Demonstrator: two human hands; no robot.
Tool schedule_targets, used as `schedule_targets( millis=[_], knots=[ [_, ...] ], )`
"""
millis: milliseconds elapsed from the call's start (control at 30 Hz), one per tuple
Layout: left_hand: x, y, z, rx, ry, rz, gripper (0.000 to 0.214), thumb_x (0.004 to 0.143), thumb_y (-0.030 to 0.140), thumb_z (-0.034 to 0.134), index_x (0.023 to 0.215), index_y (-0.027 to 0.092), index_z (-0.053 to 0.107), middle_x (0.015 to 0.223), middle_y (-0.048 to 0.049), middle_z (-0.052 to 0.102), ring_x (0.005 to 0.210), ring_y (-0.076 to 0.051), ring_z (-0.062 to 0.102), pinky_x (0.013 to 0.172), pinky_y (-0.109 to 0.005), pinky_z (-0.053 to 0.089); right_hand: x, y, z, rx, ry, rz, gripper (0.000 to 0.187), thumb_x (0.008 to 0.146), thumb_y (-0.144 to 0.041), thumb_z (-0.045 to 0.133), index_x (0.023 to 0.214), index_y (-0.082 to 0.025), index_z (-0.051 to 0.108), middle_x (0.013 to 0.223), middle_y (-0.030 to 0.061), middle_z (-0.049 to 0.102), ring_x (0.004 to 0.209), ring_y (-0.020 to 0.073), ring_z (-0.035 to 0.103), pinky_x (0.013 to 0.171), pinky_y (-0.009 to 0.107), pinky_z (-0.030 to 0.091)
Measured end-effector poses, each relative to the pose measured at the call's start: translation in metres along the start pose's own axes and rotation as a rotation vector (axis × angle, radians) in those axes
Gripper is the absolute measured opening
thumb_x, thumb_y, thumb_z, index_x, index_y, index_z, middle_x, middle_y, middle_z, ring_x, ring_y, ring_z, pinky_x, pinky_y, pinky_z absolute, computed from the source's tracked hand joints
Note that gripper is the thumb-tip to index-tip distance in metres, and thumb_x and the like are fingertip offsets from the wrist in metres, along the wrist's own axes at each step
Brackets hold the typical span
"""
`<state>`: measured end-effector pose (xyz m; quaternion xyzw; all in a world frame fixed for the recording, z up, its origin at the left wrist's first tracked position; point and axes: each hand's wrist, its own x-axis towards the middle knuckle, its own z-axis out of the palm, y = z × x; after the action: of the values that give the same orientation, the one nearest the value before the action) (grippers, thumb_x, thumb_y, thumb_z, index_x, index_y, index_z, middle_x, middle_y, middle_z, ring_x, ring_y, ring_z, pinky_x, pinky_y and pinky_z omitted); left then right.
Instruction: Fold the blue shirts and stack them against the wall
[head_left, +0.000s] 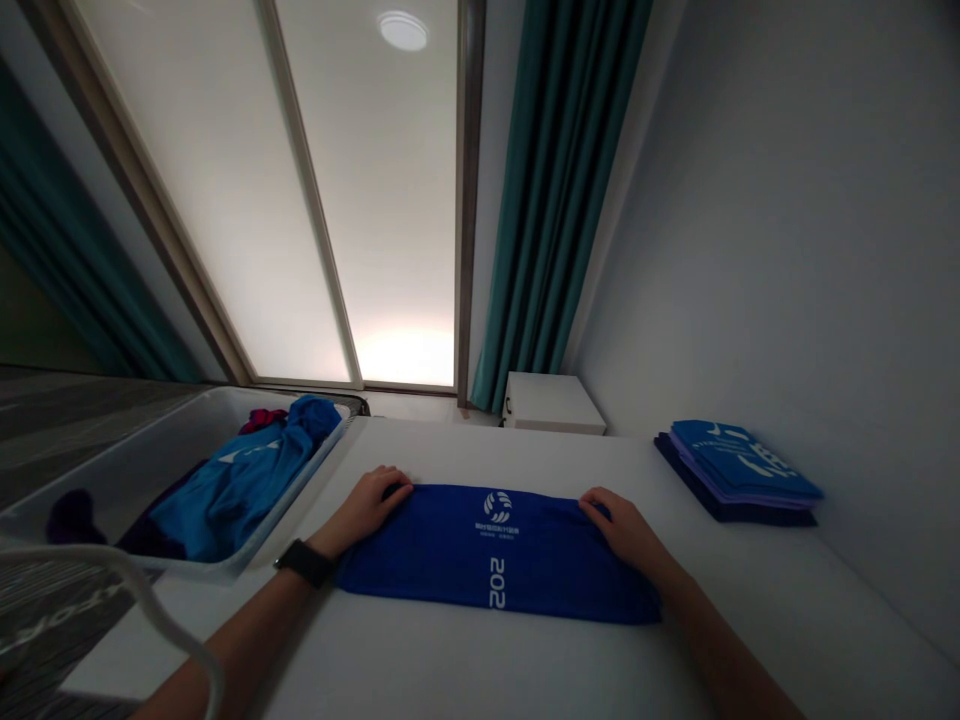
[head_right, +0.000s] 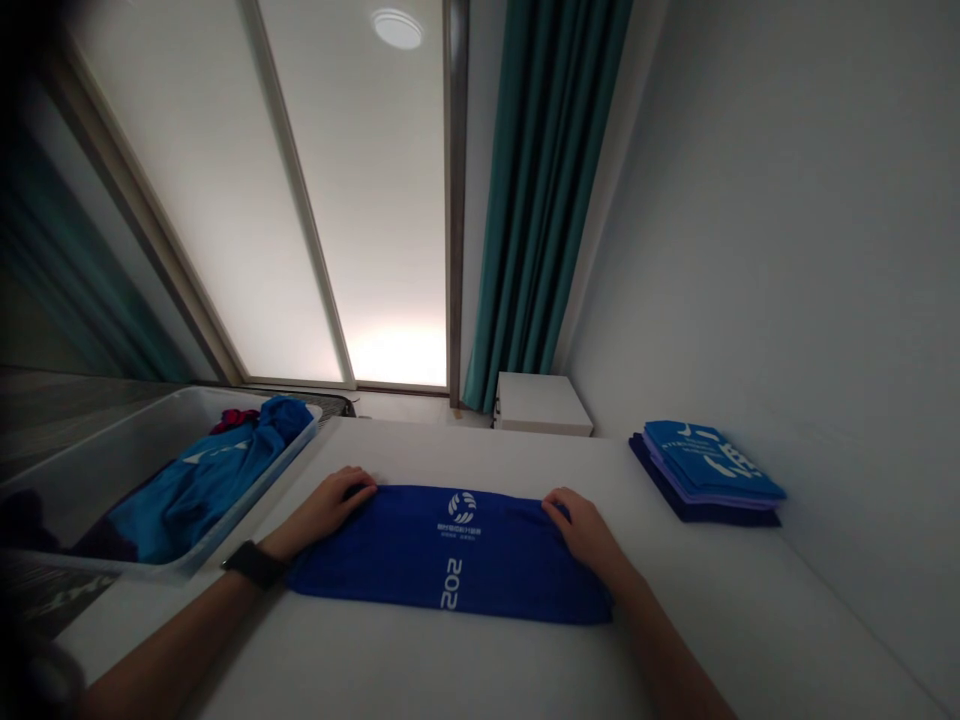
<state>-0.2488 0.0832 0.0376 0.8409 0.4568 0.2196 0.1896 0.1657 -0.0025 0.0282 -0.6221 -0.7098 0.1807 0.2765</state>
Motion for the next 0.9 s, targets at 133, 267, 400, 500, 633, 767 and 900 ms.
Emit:
schedule_targets(
  millis=[133,267,400,500,633,767,900],
  knots=[
    [-0.002,-0.005,0.002,-0.006,0.075,-0.029,0.040,0.095,0.047,0.033,0.069,0.022,0.050,0.075,-0.0042,0.060,0.075,-0.021,0.056,0.073,-0.034,0.046,-0.006,0.003,-0.005,-0.021,0.022,-0.034,0.030,0.093,-0.041,0.036,0.074,-0.024,0.051,0.079,0.0045,0.062,0.076,0.0202,0.058,0.074,0.033,0.047],
    [-0.001,-0.005,0.005,0.044,0.099,-0.050,0.043,0.094,0.048,0.033,0.062,0.022,0.045,0.071,-0.0038,0.057,0.073,-0.021,0.055,0.070,-0.034,0.046,-0.005,0.009,-0.001,-0.108,0.044,-0.035,0.031,0.093,-0.039,0.034,0.069,-0.024,0.046,0.074,0.0038,0.060,0.070,0.0184,0.056,0.069,0.031,0.047],
    [0.000,-0.003,0.006,0.122,0.093,-0.044,0.042,0.094,0.046,0.035,0.062,0.022,0.049,0.071,-0.0051,0.057,0.074,-0.022,0.056,0.072,-0.035,0.044,0.003,0.014,0.013,-0.238,0.081,0.009,0.025,0.089,-0.035,0.038,0.070,-0.023,0.049,0.075,0.0045,0.062,0.072,0.0187,0.059,0.071,0.032,0.045],
    [0.000,-0.006,0.007,0.186,0.094,-0.050,0.041,0.094,0.043,0.035,0.065,0.021,0.053,0.075,-0.0061,0.059,0.076,-0.023,0.056,0.073,-0.036,0.043,0.005,0.017,0.021,-0.294,0.095,0.035,0.022,0.089,-0.032,0.038,0.072,-0.023,0.050,0.077,0.0047,0.063,0.072,0.0190,0.059,0.070,0.032,0.044],
    [-0.002,-0.008,0.008,0.303,0.089,-0.094,0.040,0.095,0.042,0.036,0.069,0.020,0.057,0.081,-0.0071,0.061,0.084,-0.025,0.056,0.077,-0.039,0.041,0.004,0.018,0.026,-0.338,0.111,0.031,0.020,0.090,-0.029,0.038,0.073,-0.023,0.049,0.077,0.0043,0.062,0.071,0.0188,0.059,0.068,0.031,0.042],
    [-0.003,-0.003,0.005,0.408,0.078,-0.105,0.034,0.093,0.040,0.041,0.072,0.020,0.059,0.086,-0.0069,0.062,0.088,-0.025,0.056,0.081,-0.040,0.039,0.002,0.014,0.023,-0.338,0.101,0.031,0.022,0.093,-0.027,0.036,0.080,-0.023,0.053,0.081,0.0042,0.063,0.075,0.0190,0.060,0.071,0.030,0.043],
    [-0.001,0.007,0.000,0.430,0.099,-0.045,0.031,0.096,0.038,0.039,0.084,0.021,0.062,0.087,-0.0056,0.063,0.090,-0.025,0.056,0.087,-0.042,0.036,0.002,-0.005,0.016,-0.478,0.093,-0.018,0.022,0.095,-0.029,0.039,0.086,-0.021,0.058,0.089,0.0072,0.062,0.088,0.0225,0.058,0.080,0.034,0.042]
  ],
)
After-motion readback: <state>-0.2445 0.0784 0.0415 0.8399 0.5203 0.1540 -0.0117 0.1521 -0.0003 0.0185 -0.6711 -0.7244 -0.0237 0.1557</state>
